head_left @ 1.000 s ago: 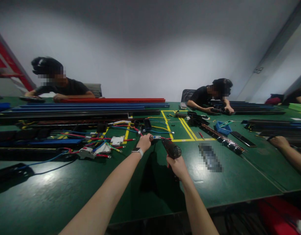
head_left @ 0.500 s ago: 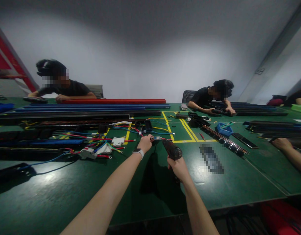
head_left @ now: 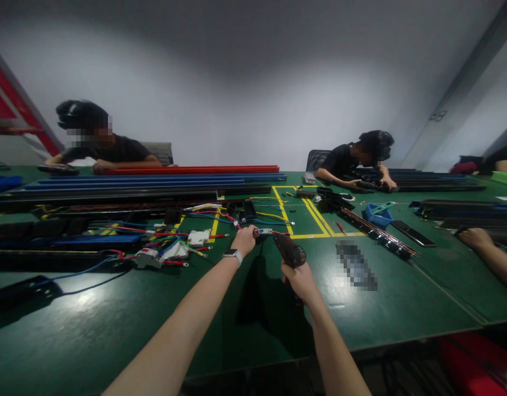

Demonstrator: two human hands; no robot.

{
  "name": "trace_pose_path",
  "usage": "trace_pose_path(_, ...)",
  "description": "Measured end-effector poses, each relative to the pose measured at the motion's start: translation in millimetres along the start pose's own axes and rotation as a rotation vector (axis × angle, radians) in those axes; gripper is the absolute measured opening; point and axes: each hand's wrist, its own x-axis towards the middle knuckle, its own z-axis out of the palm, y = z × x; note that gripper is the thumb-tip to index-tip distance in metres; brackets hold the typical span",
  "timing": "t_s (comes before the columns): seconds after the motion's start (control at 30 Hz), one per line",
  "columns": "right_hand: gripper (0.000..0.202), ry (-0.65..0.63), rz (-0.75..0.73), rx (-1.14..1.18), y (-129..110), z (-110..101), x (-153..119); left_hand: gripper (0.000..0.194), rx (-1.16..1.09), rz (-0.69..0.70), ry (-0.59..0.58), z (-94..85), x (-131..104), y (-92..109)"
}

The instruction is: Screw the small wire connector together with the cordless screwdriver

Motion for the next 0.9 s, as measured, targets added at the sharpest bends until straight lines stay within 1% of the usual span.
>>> trace_pose_path(0.53, 0.015, 0.018, -0.005, 0.001, 1.0, 0.8, -0.4, 0.022, -0.004, -0.004, -0.018, -1.0, 0.4, 0.1)
trace_pose_path(0.67, 0.016, 0.035, -0.005, -0.008, 1.2, 1.9, -1.2, 0.022, 0.010, 0.002, -0.012, -0.2, 1.1, -0.5)
trace_pose_path(0.9, 0.015, 0.024, -0.007, -0.009, 1.0, 1.1, -1.6, 0.021, 0.003, 0.014, 0.002, 1.0, 0.6, -1.9)
